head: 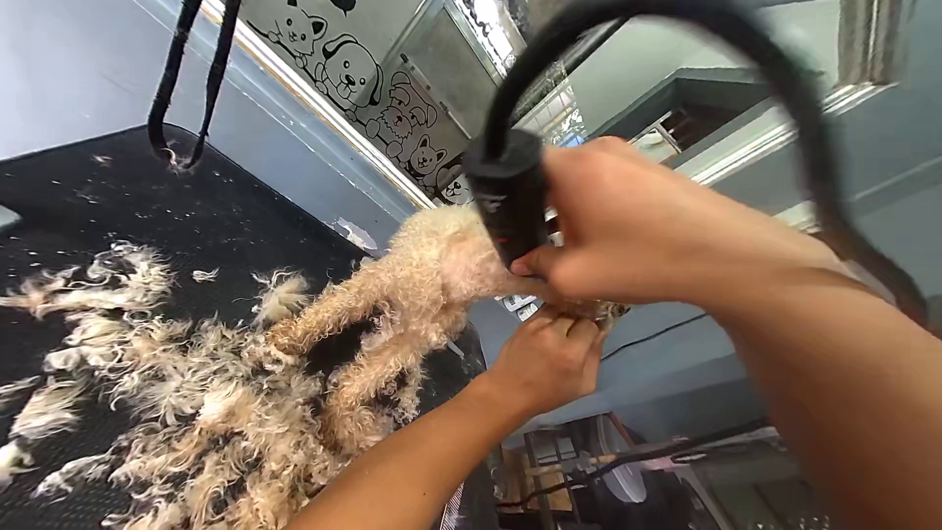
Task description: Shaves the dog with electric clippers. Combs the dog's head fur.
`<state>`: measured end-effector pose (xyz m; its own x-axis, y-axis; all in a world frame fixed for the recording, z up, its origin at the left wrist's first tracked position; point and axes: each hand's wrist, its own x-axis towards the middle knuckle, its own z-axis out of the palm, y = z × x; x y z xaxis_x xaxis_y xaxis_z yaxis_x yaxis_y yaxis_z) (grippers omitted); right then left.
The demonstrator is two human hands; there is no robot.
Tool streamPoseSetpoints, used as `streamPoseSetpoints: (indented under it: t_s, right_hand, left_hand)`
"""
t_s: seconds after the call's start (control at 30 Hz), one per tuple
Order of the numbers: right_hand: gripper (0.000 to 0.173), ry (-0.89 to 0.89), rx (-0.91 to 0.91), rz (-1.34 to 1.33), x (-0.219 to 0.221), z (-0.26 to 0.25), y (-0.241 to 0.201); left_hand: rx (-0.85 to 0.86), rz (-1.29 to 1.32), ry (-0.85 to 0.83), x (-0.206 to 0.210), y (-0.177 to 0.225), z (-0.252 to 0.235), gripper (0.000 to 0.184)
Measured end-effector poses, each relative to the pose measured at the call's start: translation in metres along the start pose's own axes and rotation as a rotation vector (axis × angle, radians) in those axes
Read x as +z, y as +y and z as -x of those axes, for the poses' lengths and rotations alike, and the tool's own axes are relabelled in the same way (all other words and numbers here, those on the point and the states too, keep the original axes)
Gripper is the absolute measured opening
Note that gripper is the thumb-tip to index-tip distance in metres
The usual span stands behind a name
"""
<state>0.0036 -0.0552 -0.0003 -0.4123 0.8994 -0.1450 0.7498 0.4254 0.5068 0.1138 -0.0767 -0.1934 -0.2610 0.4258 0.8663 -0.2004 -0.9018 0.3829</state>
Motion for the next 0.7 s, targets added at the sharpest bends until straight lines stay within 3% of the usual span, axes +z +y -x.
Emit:
streamPoseSetpoints:
  t_s: [0.13, 0.23, 0.4, 0.47, 0.6, 0.7]
  right_hand:
    - [0.041, -0.249, 0.038, 0.097, 0.013, -0.028, -0.01]
    - [0.041, -0.343, 0.038, 0.0, 0.004, -0.036, -0.007]
    - [0.054, -0.052, -0.062, -0.237, -0.044, -0.016, 0.003]
    - [0.059, -0.088, -0.083, -0.196, -0.059, -0.016, 0.006]
    - [0.038, -0.071, -0.128, 0.093, -0.043, -0.025, -0.006]
    - [0.037, -0.161, -0.16, 0.129, -0.039, -0.033, -0.014]
  left_hand:
    - [-0.03, 0.003, -0.017, -0.002, 0.003, -0.001, 0.019]
    - [-0.042, -0.007, -0.022, -0.005, 0.005, -0.002, 0.019]
    - [-0.023, -0.016, 0.015, -0.007, 0.003, -0.006, 0.019]
    - [-0.031, -0.016, 0.016, -0.006, 0.004, -0.007, 0.02]
    - [-0.034, 0.004, 0.025, -0.009, 0.006, -0.01, 0.021]
    - [-0.036, 0.003, 0.024, -0.009, 0.007, -0.008, 0.022]
